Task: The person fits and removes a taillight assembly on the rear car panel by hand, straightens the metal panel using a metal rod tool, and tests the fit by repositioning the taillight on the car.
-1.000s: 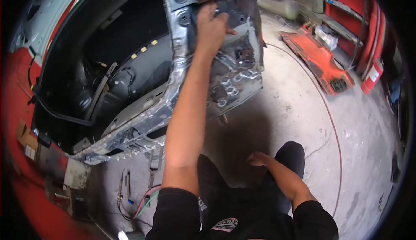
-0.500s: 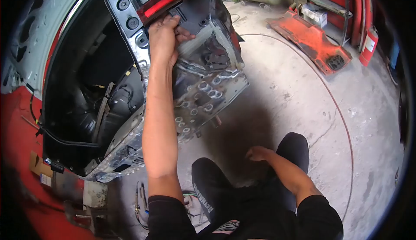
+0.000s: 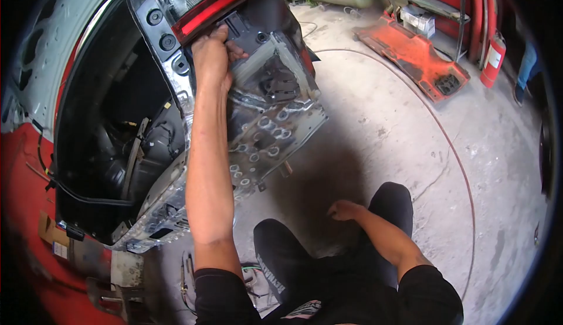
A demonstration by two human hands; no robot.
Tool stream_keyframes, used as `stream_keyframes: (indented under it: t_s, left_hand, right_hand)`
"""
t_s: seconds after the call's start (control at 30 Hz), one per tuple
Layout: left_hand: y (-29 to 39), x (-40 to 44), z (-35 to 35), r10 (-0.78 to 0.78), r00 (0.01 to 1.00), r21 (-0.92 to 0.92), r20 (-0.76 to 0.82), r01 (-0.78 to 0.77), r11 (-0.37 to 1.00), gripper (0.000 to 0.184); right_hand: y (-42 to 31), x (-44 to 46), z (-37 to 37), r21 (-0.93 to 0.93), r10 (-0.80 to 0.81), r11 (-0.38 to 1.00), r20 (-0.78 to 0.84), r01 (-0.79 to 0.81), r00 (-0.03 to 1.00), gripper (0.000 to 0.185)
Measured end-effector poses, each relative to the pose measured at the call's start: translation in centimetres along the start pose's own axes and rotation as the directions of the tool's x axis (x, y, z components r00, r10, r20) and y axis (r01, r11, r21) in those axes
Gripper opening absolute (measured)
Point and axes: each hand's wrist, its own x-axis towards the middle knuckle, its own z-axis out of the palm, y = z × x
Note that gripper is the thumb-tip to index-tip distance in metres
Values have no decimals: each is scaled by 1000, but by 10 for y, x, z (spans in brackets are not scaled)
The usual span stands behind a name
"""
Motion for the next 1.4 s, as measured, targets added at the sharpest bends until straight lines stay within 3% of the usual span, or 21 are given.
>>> stream_keyframes:
  t_s: [0.27,0.37,0.4,0.5,0.63,0.67,0.73,0.83,0.97,1.0,1.03,1.1,1.4]
  left_hand:
    - [-5,-1,-8,9,991,-84,131,2,996,7]
    - [-5,-7,-7,51,982,-145,183,-24,989,26]
    - [-4,-9,-7,65,972,-145,224,-32,989,45]
    - [6,-30,-9,77,977,-145,198,-49,988,50]
    - [20,-70,-29,31,993,155,115,-49,987,36]
    - [25,-83,-33,102,993,186,51,-110,976,27]
    - [30,-97,-48,358,933,363,-17,-328,872,28]
    - [38,-92,-75,664,738,595,-119,-482,643,27]
    - [44,-68,-88,581,792,541,-187,-411,734,37]
    - [52,-67,-82,584,798,593,-151,-399,699,41]
    - [49,-60,-84,627,766,662,-142,-397,636,40]
    - [44,-48,-94,592,802,711,-82,-368,598,33]
    - [31,-32,-108,494,869,610,-23,-380,696,23]
  right_hand:
    - [-1,0,3,8,94,996,21,-94,995,35]
    - [-2,1,2,-14,74,997,33,-74,997,34]
    - [-1,1,3,-27,60,998,39,-59,997,34]
    - [-4,0,1,-47,93,995,52,-91,994,33]
    - [-7,-2,-1,-32,103,994,49,-102,993,33]
    - [-5,-2,1,-26,102,995,47,-100,994,33]
    - [0,-2,4,-28,104,994,52,-102,993,33]
    - [1,1,4,-50,122,992,93,-118,988,33]
    - [1,3,8,-80,121,990,93,-114,988,33]
    - [4,1,11,-92,101,991,76,-94,992,34]
    - [7,1,13,-81,118,991,97,-110,988,33]
    - [1,3,11,-55,148,988,140,-141,979,33]
    - [-5,3,8,-119,141,985,174,-121,975,35]
